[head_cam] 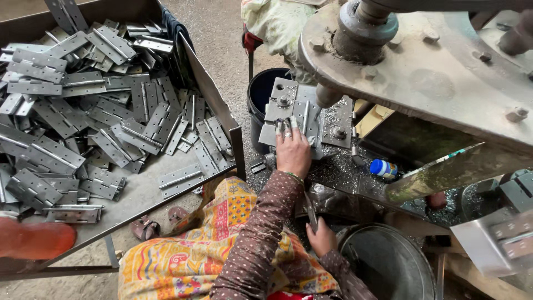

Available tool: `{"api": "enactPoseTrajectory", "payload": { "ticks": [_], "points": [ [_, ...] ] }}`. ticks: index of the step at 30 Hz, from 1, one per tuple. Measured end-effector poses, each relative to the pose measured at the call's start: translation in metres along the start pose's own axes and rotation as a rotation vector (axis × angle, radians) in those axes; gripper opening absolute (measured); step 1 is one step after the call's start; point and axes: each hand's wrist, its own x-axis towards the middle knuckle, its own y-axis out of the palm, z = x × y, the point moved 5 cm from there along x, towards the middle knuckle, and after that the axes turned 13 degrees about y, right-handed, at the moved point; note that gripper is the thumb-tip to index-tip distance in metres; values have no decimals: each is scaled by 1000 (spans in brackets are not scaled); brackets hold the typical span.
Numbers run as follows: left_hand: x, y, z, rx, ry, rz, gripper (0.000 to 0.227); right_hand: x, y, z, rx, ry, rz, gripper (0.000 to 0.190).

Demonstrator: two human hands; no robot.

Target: The person repeatedly picks up metal hinge pieces from a bin, places them into a jig on a manual punching machine, and operates the lever to punch holes. The processed pieces are returned to the bin after each cycle.

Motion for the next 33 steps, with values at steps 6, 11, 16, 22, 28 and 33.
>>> {"api": "enactPoseTrajectory", "payload": {
  "ticks": [6,11,16,22,28,33],
  "points": [
    [-22,-15,0,-42,28,-48,37,1,9,1,47,-69,9,41],
    [-8,-13,4,-8,31,40,29,4,-51,15,-125,6,171,64],
    [19,0,6,-42,-6,-19,37,-2,-42,14,-67,-43,40,56],
    [5,-1,5,-66,19,-16,34,-4,20,-1,-9,-72,38,41],
    [-8,-22,7,-79,34,-79,28,0,-35,12,-43,-52,143,44],
    [15,-6,14,-180,-24,-38,33,-7,-56,14,-26,-61,156,45]
  ]
}}
